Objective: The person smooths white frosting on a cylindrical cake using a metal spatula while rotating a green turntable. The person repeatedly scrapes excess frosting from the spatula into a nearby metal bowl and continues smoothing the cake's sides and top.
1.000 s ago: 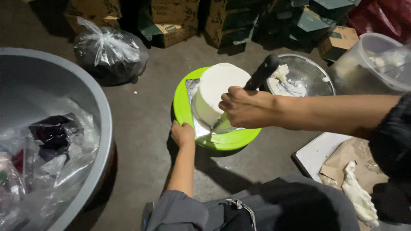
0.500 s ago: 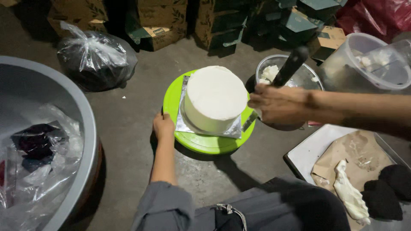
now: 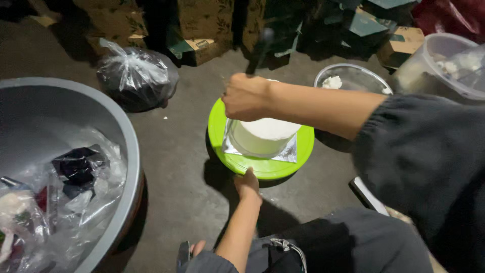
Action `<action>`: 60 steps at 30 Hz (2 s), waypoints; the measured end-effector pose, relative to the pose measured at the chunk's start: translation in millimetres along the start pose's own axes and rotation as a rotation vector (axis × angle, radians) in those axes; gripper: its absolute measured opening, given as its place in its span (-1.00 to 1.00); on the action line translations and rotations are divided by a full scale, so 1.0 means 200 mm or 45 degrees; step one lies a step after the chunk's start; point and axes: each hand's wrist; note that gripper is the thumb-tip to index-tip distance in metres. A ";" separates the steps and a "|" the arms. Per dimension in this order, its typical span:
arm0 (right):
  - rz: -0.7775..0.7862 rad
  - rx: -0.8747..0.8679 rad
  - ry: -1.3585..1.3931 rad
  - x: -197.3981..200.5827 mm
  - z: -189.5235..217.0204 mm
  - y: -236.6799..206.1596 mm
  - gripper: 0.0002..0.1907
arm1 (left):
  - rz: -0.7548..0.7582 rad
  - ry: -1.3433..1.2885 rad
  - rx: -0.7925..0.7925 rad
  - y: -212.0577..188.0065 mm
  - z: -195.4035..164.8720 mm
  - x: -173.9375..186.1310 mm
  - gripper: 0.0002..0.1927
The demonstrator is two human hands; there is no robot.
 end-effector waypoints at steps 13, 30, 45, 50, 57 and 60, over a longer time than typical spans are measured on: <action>0.004 0.086 -0.126 -0.08 0.09 0.05 -0.80 | -0.184 0.211 -0.248 0.05 -0.05 0.03 -0.60; 0.049 0.232 -0.244 -0.01 0.31 -0.39 -0.80 | -0.251 0.667 -0.530 0.34 -0.49 0.23 -0.71; 0.318 0.282 -0.072 -0.06 0.21 -0.73 -0.77 | -0.605 0.803 -0.337 0.33 -0.78 0.14 -0.37; -0.099 0.108 0.150 0.01 0.05 -0.64 -0.85 | -0.521 0.446 -0.140 0.24 -0.54 0.17 -0.23; -0.191 0.031 -0.123 0.07 -0.06 -0.06 -0.78 | -0.294 0.208 -0.194 0.08 -0.13 0.03 -0.50; -0.023 -0.012 -0.206 0.03 -0.10 0.07 -0.79 | -0.387 0.414 -0.245 0.05 -0.12 0.01 -0.54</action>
Point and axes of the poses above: each hand's wrist, its own y-axis towards the middle knuckle, its own x-axis out of the back of the hand, z = x × y, and after that the axes turned 12 degrees about x, right-handed
